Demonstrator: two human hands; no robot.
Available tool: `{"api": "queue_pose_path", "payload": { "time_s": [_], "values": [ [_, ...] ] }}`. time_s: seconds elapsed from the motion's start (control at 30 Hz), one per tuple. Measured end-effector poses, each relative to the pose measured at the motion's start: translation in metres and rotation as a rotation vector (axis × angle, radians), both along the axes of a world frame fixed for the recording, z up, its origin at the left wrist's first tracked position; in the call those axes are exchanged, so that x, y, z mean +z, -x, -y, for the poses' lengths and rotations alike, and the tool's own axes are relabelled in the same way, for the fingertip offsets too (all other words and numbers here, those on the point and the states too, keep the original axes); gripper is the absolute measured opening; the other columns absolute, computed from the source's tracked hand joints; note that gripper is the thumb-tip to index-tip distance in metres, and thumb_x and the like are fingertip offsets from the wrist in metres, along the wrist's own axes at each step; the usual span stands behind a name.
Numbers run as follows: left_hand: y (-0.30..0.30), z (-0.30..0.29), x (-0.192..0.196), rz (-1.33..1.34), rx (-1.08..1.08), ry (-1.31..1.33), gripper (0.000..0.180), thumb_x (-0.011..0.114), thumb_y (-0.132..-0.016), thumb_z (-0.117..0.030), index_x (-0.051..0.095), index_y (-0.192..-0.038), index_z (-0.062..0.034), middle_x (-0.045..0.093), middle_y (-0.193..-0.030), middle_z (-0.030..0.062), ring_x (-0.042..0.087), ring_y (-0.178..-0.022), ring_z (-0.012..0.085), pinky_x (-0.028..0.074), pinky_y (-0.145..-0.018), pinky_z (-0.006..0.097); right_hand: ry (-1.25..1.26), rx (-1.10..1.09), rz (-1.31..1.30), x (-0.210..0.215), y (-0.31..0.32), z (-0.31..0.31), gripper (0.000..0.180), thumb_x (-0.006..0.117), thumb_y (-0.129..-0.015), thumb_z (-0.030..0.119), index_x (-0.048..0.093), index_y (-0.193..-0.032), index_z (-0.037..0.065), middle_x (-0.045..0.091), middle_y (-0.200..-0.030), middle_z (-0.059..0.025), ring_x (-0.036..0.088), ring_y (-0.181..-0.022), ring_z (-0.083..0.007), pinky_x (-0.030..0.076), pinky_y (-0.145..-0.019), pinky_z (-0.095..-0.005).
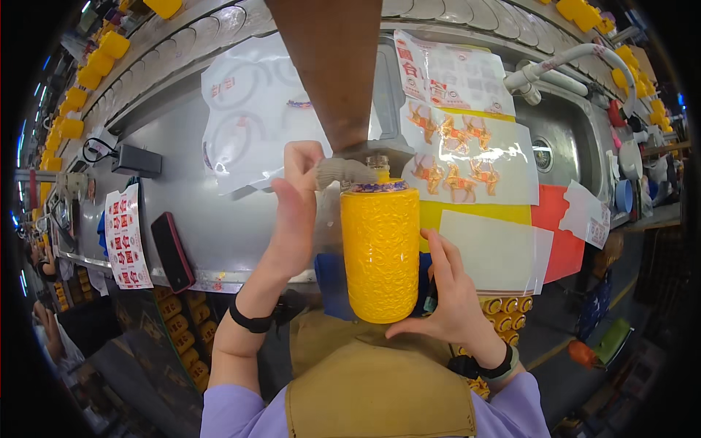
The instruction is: Applying labels and decorative ribbons to liquor bottles at a manufacturing workstation.
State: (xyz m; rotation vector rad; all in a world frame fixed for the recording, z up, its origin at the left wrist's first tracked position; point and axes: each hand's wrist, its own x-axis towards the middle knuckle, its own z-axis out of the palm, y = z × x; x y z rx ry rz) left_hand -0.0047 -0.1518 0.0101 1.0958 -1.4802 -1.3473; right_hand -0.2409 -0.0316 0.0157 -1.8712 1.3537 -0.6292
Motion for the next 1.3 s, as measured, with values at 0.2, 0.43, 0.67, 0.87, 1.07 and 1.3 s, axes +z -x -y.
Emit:
{"api": "queue_pose_path", "payload": {
  "time_s": [0.2, 0.43, 0.67, 0.87, 1.07, 1.3],
  "values": [
    [-0.003, -0.005, -0.018, -0.063, -0.096, -0.086, 0.086, 0.003, -0.094, -0.085, 0.039, -0.116, -0.0104, 0.033, -0.107, 0.0004, 0.035, -0.102, 0.014, 0.026, -0.097, 0.03, 0.106, -0.051, -0.15, -0.007, -0.017, -0.003, 0.095, 0.076, -0.07, 0.004, 0.034, -0.154, -0.01, 0.047, -0.148, -0.0344, 0.064, -0.112, -0.0406, 0.055, -0.086, -0.0421],
    [0.0, -0.002, -0.021, -0.07, -0.115, -0.102, 0.091, -0.002, -0.095, -0.082, 0.044, -0.118, -0.0079, 0.034, -0.109, 0.0006, 0.037, -0.104, 0.0144, 0.027, -0.098, 0.03, 0.395, -0.026, -0.2, 0.001, -0.019, -0.008, 0.083, 0.066, -0.065, -0.004, 0.048, -0.145, -0.012, 0.05, -0.146, -0.0366, 0.062, -0.075, -0.0286, 0.054, -0.071, -0.0347],
    [-0.001, -0.003, -0.023, -0.1, -0.094, -0.109, 0.091, -0.003, -0.097, -0.08, 0.048, -0.117, -0.0072, 0.034, -0.109, 0.0008, 0.036, -0.105, 0.0164, 0.028, -0.097, 0.03, 0.362, 0.013, -0.283, 0.007, -0.024, -0.007, 0.089, 0.068, -0.064, -0.003, 0.039, -0.147, -0.017, 0.047, -0.15, -0.0354, 0.061, -0.081, -0.0307, 0.052, -0.074, -0.0364],
    [-0.001, -0.001, -0.022, -0.101, -0.153, -0.059, 0.1, -0.001, -0.101, -0.073, 0.056, -0.128, 0.0047, 0.032, -0.111, 0.004, 0.034, -0.103, 0.0175, 0.028, -0.1, 0.03, 0.152, -0.104, -0.199, 0.003, -0.026, -0.004, 0.075, 0.064, -0.07, -0.003, 0.051, -0.143, -0.011, 0.047, -0.15, -0.0353, 0.057, -0.075, -0.0248, 0.05, -0.072, -0.0342],
    [0.002, -0.005, -0.021, -0.048, -0.108, -0.065, 0.083, 0.0, -0.098, -0.08, 0.042, -0.115, -0.0103, 0.035, -0.104, -0.0002, 0.036, -0.103, 0.0164, 0.026, -0.1, 0.032, 0.333, -0.053, -0.256, 0.008, -0.029, -0.007, 0.087, 0.065, -0.066, -0.004, 0.04, -0.149, -0.014, 0.043, -0.152, -0.0367, 0.059, -0.077, -0.0274, 0.051, -0.074, -0.0352],
    [0.002, -0.004, -0.029, -0.076, -0.107, -0.013, 0.091, 0.003, -0.106, -0.066, 0.064, -0.119, 0.0005, 0.033, -0.111, 0.0042, 0.035, -0.104, 0.0173, 0.031, -0.098, 0.029, 0.361, 0.004, -0.331, 0.01, -0.027, -0.005, 0.085, 0.064, -0.064, -0.005, 0.041, -0.146, -0.017, 0.05, -0.145, -0.0388, 0.06, -0.077, -0.0282, 0.051, -0.073, -0.0343]
  ]
}}
